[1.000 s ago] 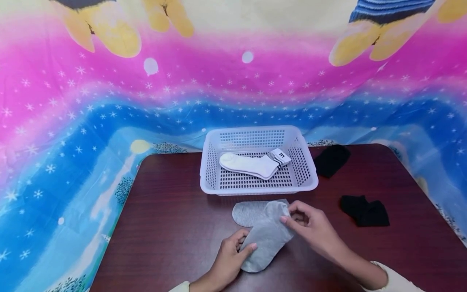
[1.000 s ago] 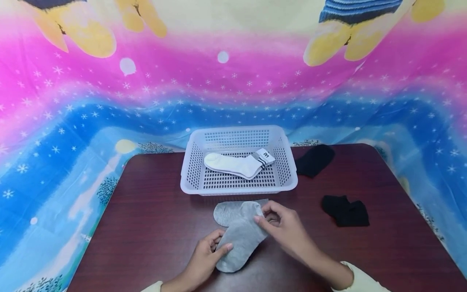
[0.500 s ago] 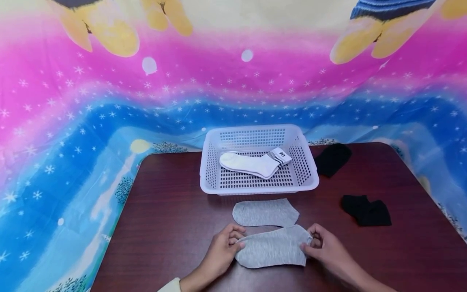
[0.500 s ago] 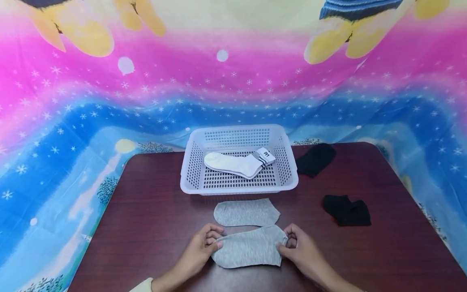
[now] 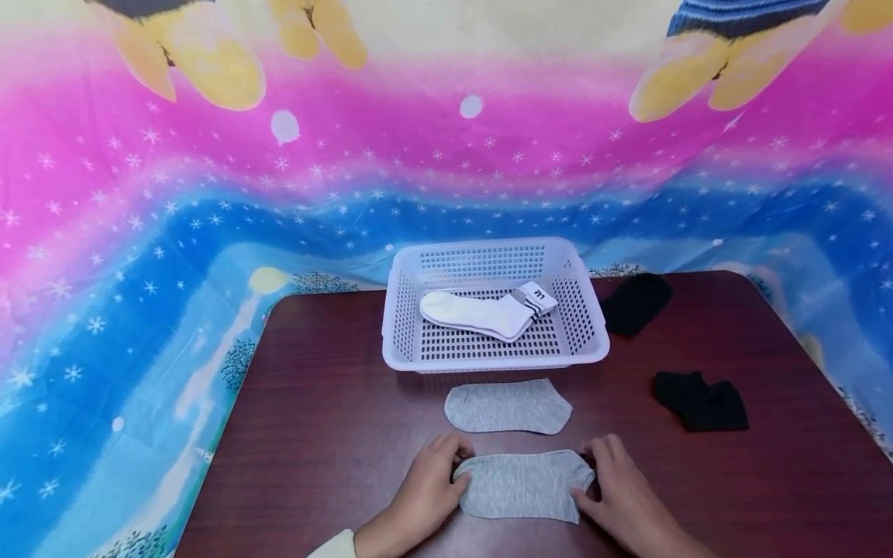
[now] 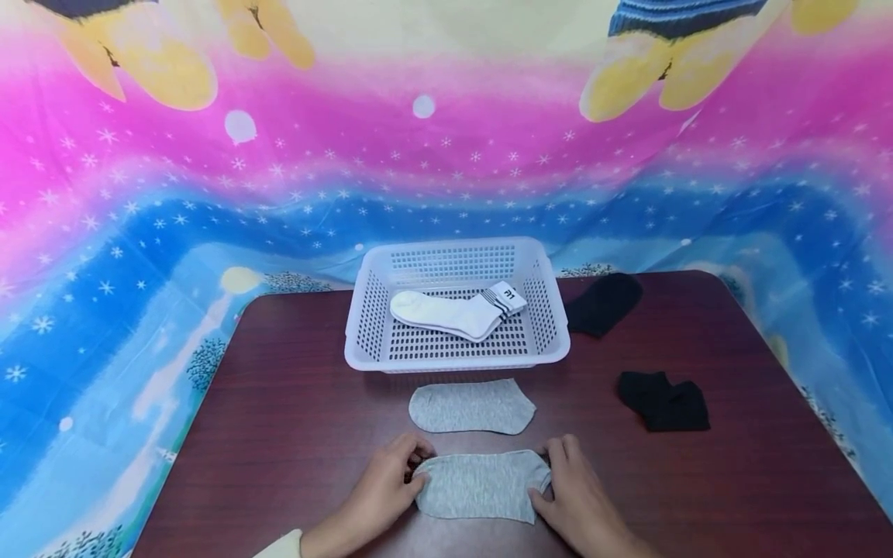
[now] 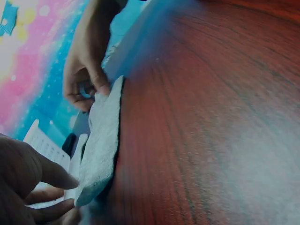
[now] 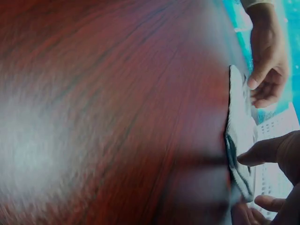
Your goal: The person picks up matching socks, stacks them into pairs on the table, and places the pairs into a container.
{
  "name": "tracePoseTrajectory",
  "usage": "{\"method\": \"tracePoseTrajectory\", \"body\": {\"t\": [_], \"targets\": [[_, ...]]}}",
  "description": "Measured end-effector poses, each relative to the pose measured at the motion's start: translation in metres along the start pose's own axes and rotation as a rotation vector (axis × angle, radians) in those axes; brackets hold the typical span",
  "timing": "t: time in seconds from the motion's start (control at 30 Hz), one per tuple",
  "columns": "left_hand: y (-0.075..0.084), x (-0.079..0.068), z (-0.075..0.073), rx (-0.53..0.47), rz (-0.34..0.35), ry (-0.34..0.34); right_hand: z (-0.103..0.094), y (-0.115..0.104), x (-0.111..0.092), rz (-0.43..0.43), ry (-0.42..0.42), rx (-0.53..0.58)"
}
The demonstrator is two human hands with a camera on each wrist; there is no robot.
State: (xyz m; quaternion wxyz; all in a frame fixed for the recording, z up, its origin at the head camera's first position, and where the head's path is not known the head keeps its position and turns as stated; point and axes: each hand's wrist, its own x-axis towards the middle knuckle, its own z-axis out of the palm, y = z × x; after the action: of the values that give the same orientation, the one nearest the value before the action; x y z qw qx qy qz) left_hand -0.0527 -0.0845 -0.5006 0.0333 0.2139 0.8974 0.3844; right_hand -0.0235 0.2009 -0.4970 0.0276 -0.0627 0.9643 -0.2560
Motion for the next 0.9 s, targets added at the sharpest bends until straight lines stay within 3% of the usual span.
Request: {"method": "tracePoseTrajectory", "body": {"t": [0.07,0.17,0.23,0.3,0.4,0.5,0.63,0.9], "targets": [[0.003,-0.001,0.0,0.175,0.151,0.04,0.0,-0.001,-0.001,-0.1,0.07,-0.121],[0.007,-0.004,0.002,0.397,0.399,0.068,0.003,-0.002,-0.002,-0.342,0.135,-0.199],[0.008,-0.007,0.005,0.513,0.525,0.018,0.008,-0.002,-0.003,-0.539,0.133,-0.241],[0.009,-0.01,0.008,0.595,0.607,-0.098,0.015,-0.001,-0.005,-0.705,0.098,-0.294],[0.004,-0.016,0.011,0.67,0.66,-0.288,0.025,0.006,-0.009,-0.842,0.067,-0.369],[-0.004,-0.021,0.012,0.756,0.677,-0.378,0.031,0.015,-0.011,-0.886,0.089,-0.409],[-0.014,-0.025,0.012,0.865,0.677,-0.363,0.032,0.025,-0.012,-0.886,0.104,-0.393],[-0.027,-0.029,0.006,0.801,0.641,-0.327,0.021,0.039,-0.015,-0.876,0.081,-0.391]]}}
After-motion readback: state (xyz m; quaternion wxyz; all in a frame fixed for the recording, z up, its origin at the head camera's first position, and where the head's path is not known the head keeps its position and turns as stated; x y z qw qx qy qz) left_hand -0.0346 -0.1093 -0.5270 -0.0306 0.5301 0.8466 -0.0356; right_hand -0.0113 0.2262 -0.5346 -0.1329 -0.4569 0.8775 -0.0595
